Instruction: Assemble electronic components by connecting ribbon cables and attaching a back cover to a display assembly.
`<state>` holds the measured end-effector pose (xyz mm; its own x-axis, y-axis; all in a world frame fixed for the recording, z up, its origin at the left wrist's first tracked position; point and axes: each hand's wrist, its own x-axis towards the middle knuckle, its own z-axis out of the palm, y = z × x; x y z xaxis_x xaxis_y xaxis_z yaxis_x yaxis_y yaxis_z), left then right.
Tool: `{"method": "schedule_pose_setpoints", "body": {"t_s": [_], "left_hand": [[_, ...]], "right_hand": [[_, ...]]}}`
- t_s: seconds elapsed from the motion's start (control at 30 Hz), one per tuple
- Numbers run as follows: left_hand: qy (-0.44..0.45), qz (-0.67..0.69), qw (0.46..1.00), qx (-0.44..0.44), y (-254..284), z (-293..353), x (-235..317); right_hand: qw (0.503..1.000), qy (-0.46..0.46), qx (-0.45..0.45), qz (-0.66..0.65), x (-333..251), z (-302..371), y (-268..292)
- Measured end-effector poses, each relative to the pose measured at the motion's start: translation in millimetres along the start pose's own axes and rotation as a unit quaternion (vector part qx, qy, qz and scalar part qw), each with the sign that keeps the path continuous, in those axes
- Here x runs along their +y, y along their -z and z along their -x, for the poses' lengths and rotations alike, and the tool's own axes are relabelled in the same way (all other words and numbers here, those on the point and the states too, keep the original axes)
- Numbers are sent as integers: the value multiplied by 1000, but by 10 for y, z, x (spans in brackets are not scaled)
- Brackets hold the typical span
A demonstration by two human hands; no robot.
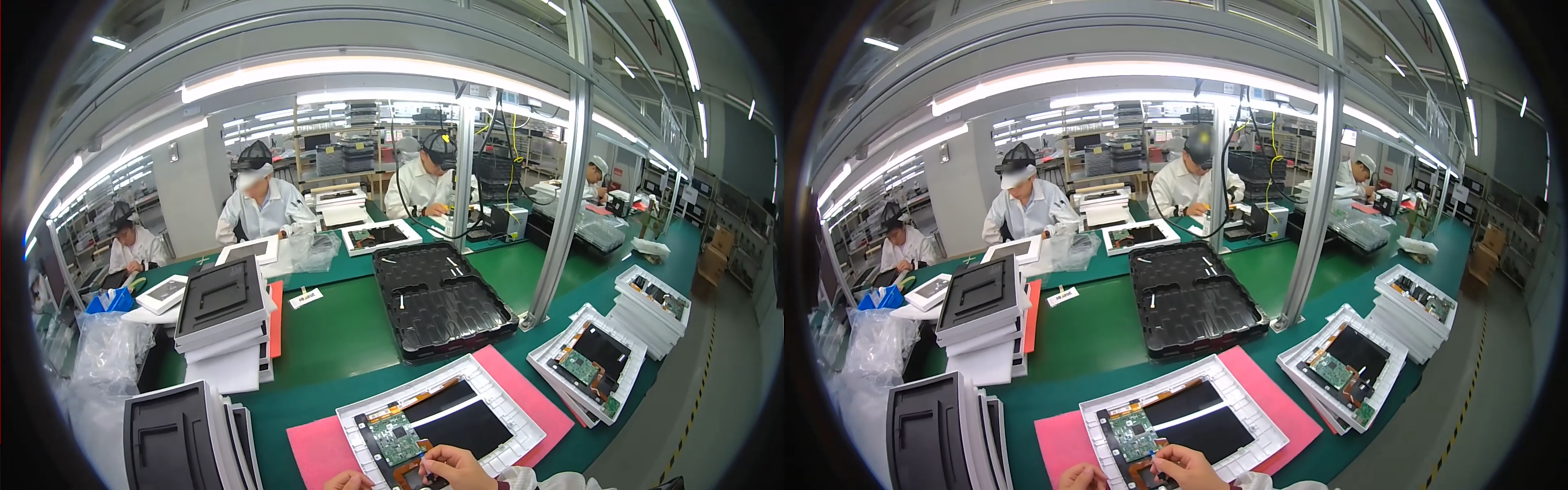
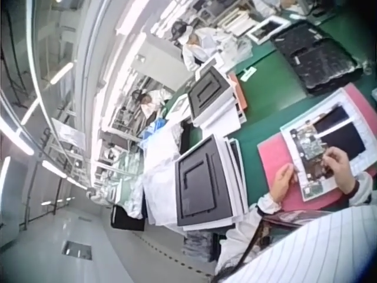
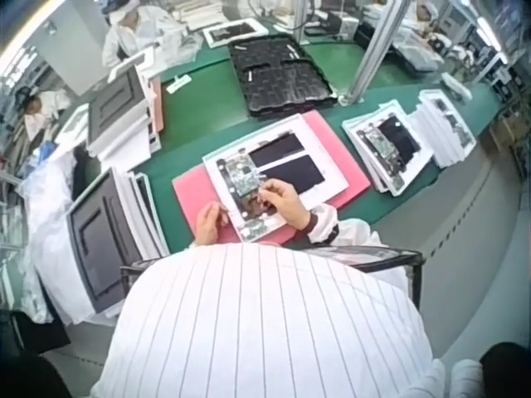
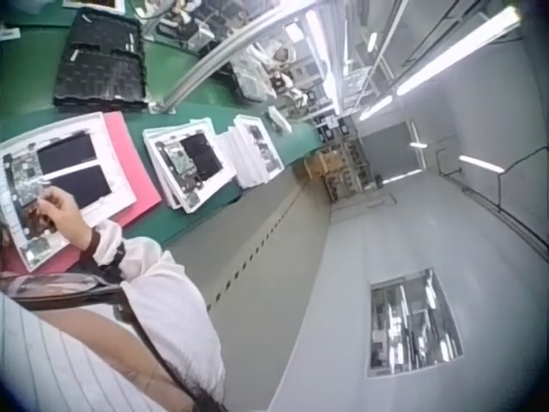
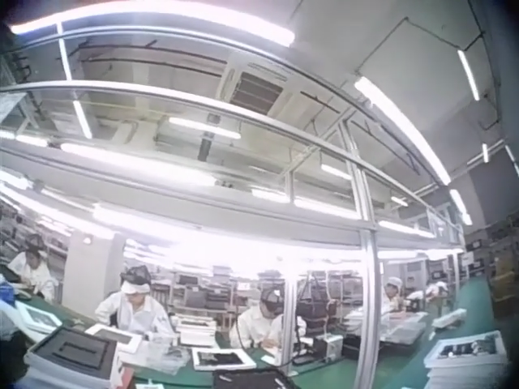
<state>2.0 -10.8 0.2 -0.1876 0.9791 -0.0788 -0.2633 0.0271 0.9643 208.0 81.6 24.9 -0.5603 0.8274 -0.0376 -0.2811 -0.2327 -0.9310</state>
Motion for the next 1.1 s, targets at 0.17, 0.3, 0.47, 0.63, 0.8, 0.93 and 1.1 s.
{"method": "schedule_pose_setpoints", "body": {"t_s": [0.17,0.3,0.47,0.63,0.8,0.93,1.1], "left_hand": [[1,0,1000,4,17,15,-78],[-1,-1,1000,-1,37,2,-78],[-13,0,1000,-15,-2,-10,-34],[6,4,1000,-8,1,18,-9],[-6,-6,1000,-16,22,-24,-16],[-1,2,1000,-13,7,11,-4],[4,-2,1000,-7,-59,49,48]], "right_hand": [[1000,3,9,0,-21,13,-27],[1000,20,5,13,-4,-2,-29],[998,41,24,29,7,-2,-31],[998,46,21,35,5,-2,-31],[999,47,17,13,41,-44,-18],[997,66,38,-9,48,-29,-32],[996,73,47,-1,55,12,-20]]}}
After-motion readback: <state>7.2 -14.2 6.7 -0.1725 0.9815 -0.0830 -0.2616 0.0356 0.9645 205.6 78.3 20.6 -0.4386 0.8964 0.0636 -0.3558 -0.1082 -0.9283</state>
